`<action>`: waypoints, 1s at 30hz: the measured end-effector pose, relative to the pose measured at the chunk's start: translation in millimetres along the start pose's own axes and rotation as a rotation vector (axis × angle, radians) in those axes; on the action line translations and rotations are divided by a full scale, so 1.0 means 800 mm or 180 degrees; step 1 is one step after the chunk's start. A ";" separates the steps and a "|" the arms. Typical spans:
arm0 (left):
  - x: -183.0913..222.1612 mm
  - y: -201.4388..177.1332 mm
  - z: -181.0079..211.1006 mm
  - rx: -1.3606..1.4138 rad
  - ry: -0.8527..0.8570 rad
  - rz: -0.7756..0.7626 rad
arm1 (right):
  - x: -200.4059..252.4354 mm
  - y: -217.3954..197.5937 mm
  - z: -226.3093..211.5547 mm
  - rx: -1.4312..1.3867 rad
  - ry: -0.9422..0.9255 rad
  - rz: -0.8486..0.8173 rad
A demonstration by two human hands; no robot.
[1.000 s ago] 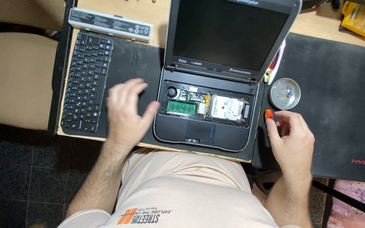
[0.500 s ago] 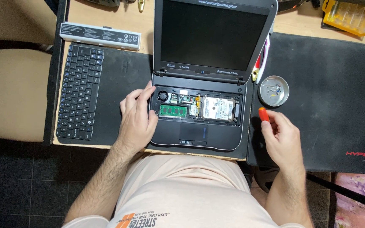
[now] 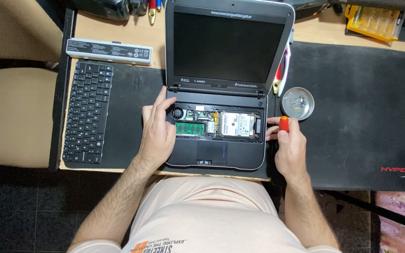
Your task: Disassembling a laptop to access and remove internal components like the hard drive.
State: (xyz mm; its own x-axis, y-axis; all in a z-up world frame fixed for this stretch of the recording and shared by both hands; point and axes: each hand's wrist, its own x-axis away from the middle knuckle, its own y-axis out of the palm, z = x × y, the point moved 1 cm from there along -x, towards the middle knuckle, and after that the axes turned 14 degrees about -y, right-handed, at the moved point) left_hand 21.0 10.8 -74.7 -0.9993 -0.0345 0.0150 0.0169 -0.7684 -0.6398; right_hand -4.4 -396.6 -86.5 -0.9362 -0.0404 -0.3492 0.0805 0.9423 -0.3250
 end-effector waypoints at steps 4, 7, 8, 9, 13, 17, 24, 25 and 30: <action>0.004 -0.012 0.014 0.0062 -0.0022 0.0064 | -0.006 0.004 -0.019 0.0064 0.0056 -0.0004; 0.005 -0.016 0.012 0.0203 -0.0099 0.0082 | -0.004 0.001 -0.021 -0.0158 0.0095 0.0015; 0.005 -0.014 0.005 0.0269 -0.0069 0.0120 | -0.006 -0.002 -0.023 -0.0173 0.0105 -0.0096; 0.006 -0.013 -0.002 0.0335 -0.0039 0.0159 | -0.008 -0.004 -0.025 -0.0188 0.0115 -0.0206; 0.005 -0.014 -0.004 0.0489 0.0020 0.0205 | -0.033 -0.042 -0.010 0.0752 -0.0313 -0.0317; 0.003 -0.018 -0.001 0.0612 0.0042 0.0224 | -0.083 -0.050 -0.025 0.0431 -0.0569 -0.0346; 0.000 -0.014 0.003 0.0480 0.0209 0.0292 | -0.085 -0.035 0.014 -0.0141 -0.0966 -0.0308; -0.001 -0.014 0.003 0.0484 0.0203 0.0279 | -0.085 -0.035 0.013 -0.0135 -0.0953 -0.0308; 0.000 -0.017 0.012 0.0249 0.0221 0.0269 | -0.085 -0.035 0.005 0.0249 -0.1175 -0.0303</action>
State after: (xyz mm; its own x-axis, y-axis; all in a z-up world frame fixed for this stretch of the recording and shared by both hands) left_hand 21.2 15.4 -58.8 -0.9941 -0.0591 -0.0914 0.1011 -0.8122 -0.5745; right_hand 58.2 -421.6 -57.4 -0.7556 -0.2569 -0.6025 0.0383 0.9009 -0.4322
